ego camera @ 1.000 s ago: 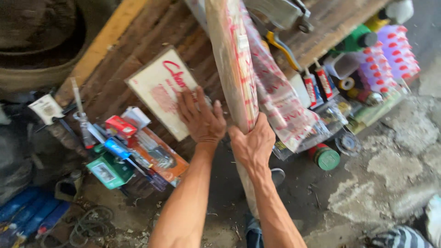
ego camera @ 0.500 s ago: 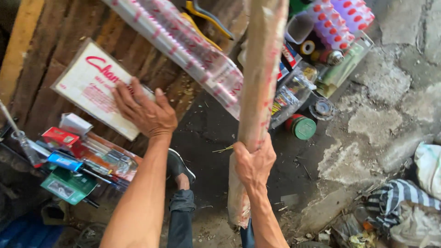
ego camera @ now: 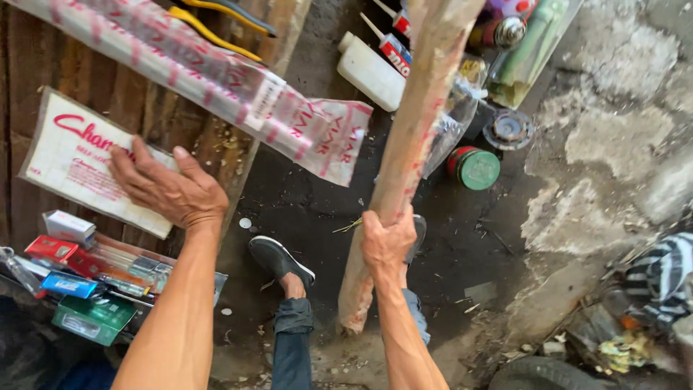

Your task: Examining and organizing various motorcycle spare parts, tools, and maintenance products on a workbench.

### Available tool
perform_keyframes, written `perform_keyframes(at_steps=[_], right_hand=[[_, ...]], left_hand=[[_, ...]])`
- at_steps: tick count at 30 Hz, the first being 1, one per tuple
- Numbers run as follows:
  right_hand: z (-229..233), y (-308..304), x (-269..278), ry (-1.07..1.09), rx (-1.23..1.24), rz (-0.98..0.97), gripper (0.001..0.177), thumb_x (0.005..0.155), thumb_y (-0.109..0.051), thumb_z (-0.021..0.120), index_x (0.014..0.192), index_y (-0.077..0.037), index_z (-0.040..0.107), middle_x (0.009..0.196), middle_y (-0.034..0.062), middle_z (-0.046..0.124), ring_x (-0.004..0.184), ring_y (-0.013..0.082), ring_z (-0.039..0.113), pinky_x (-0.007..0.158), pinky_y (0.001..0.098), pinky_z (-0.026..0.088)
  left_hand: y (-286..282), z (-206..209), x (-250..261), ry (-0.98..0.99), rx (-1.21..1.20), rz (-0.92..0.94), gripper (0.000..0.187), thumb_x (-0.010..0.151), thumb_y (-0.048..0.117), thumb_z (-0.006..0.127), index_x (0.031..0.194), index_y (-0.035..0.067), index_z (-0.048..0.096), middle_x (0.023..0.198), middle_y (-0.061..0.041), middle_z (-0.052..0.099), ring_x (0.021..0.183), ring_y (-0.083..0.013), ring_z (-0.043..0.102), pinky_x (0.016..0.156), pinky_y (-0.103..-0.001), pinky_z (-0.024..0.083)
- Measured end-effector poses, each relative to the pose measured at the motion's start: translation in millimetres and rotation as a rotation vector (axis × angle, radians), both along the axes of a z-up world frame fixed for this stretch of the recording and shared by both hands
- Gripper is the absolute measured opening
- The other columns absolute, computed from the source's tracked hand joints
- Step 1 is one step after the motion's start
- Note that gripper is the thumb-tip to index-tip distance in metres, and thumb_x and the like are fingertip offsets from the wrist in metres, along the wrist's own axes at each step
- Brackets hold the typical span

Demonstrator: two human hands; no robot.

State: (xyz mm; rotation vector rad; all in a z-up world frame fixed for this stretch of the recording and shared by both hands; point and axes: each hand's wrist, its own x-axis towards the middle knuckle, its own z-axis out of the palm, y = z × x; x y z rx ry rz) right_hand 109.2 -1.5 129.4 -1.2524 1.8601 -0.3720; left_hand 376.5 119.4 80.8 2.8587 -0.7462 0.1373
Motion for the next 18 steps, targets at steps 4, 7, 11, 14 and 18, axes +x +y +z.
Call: perform_keyframes(at_steps=[4, 7, 11, 14, 18], right_hand=[[-34, 16, -1, -0.025, -0.018, -0.028, 0.046, 0.074, -0.016, 0.071, 0.114, 0.003, 0.062, 0.095, 0.0172, 0.075, 0.087, 0.0263, 0.075, 0.081, 0.0376, 0.058], [-61, 27, 1, -0.024, -0.018, -0.020, 0.045, 0.073, -0.016, 0.073, 0.112, 0.003, 0.062, 0.093, 0.0187, 0.074, 0.085, 0.0304, 0.074, 0.079, 0.0397, 0.057], [-102, 37, 2, 0.015, -0.039, 0.019, 0.041, 0.071, -0.019, 0.075, 0.104, 0.001, 0.061, 0.089, 0.0209, 0.070, 0.083, 0.0374, 0.070, 0.077, 0.0442, 0.055], [-131, 52, 0, 0.054, -0.053, 0.057, 0.041, 0.071, -0.021, 0.077, 0.101, 0.001, 0.060, 0.090, 0.0225, 0.068, 0.085, 0.0415, 0.068, 0.078, 0.0472, 0.054], [-154, 57, 6, 0.068, -0.075, 0.115, 0.041, 0.072, -0.021, 0.077, 0.101, 0.000, 0.058, 0.093, 0.0236, 0.066, 0.088, 0.0439, 0.066, 0.081, 0.0494, 0.052]], left_hand=[[1, -3, 1, 0.002, 0.003, 0.005, 0.057, 0.119, 0.046, 0.044, 0.159, 0.006, 0.040, 0.164, -0.026, 0.031, 0.155, -0.0461, 0.027, 0.129, -0.062, 0.023], [3, -3, 2, 0.001, 0.023, -0.015, 0.057, 0.120, 0.046, 0.042, 0.160, 0.005, 0.039, 0.165, -0.027, 0.030, 0.156, -0.0462, 0.027, 0.129, -0.062, 0.021], [6, -6, 2, -0.001, 0.023, -0.022, 0.056, 0.121, 0.046, 0.041, 0.160, 0.005, 0.039, 0.166, -0.026, 0.030, 0.157, -0.0453, 0.027, 0.130, -0.061, 0.022], [10, -7, 3, 0.000, 0.046, -0.031, 0.056, 0.122, 0.045, 0.041, 0.161, 0.005, 0.039, 0.166, -0.026, 0.030, 0.157, -0.0446, 0.027, 0.130, -0.061, 0.022], [11, -8, 4, 0.005, 0.055, -0.033, 0.055, 0.123, 0.044, 0.041, 0.161, 0.004, 0.039, 0.166, -0.028, 0.029, 0.159, -0.0443, 0.025, 0.130, -0.061, 0.022]])
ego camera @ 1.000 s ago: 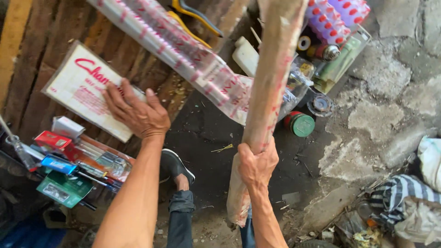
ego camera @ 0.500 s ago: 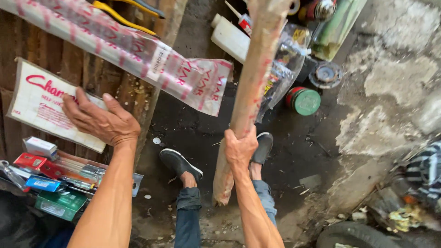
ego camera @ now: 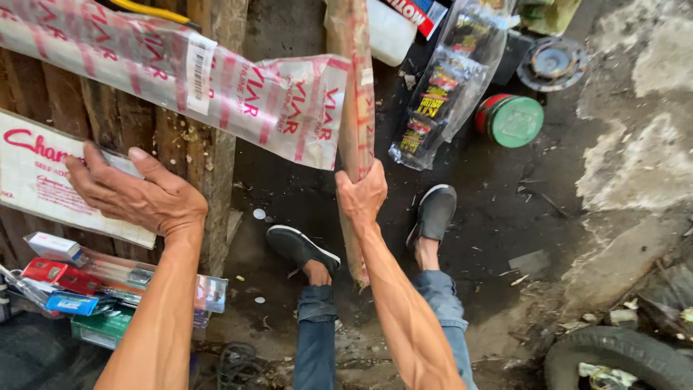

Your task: Examining and organizing various motorcycle spare parts, tools, and maintenance products on a workbench.

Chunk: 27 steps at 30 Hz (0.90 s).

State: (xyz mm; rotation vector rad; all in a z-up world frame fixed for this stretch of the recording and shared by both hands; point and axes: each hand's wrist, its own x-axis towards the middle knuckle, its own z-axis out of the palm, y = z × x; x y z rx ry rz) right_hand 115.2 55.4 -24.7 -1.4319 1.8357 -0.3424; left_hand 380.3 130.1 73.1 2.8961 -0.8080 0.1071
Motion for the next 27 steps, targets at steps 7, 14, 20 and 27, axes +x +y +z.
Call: perform_keyframes(at_steps=[7, 14, 20, 27], right_hand=[[-41, 12, 14, 0.011, -0.008, 0.034, 0.045, 0.076, -0.028, 0.080, 0.104, -0.001, 0.059, 0.098, 0.0224, 0.067, 0.092, 0.0435, 0.066, 0.081, 0.0501, 0.052], [-69, 26, 25, 0.012, -0.082, 0.165, 0.040, 0.084, -0.031, 0.078, 0.109, -0.004, 0.063, 0.102, 0.0198, 0.069, 0.094, 0.0419, 0.067, 0.081, 0.0493, 0.054], [-92, 20, 46, 0.190, -0.436, 0.511, 0.040, 0.087, -0.029, 0.072, 0.120, -0.007, 0.068, 0.101, 0.0141, 0.069, 0.091, 0.0354, 0.066, 0.082, 0.0485, 0.053], [-118, 25, 58, 0.226, -0.459, 0.618, 0.042, 0.087, -0.030, 0.071, 0.122, -0.007, 0.068, 0.102, 0.0132, 0.069, 0.091, 0.0347, 0.065, 0.080, 0.0506, 0.051]], left_hand=[[2, -2, 0, -0.003, -0.006, -0.007, 0.056, 0.122, 0.045, 0.040, 0.161, 0.003, 0.040, 0.167, -0.027, 0.029, 0.160, -0.0430, 0.025, 0.132, -0.060, 0.021], [2, -2, 0, 0.001, -0.005, 0.002, 0.058, 0.121, 0.046, 0.039, 0.162, 0.004, 0.038, 0.167, -0.027, 0.028, 0.158, -0.0423, 0.026, 0.130, -0.058, 0.022], [-1, 1, -3, -0.008, -0.018, 0.011, 0.058, 0.119, 0.046, 0.040, 0.161, 0.005, 0.038, 0.168, -0.026, 0.029, 0.155, -0.0416, 0.026, 0.128, -0.057, 0.022], [-7, 9, -6, 0.018, -0.034, -0.018, 0.059, 0.119, 0.042, 0.044, 0.161, 0.001, 0.036, 0.167, -0.028, 0.027, 0.153, -0.0440, 0.025, 0.129, -0.058, 0.021]])
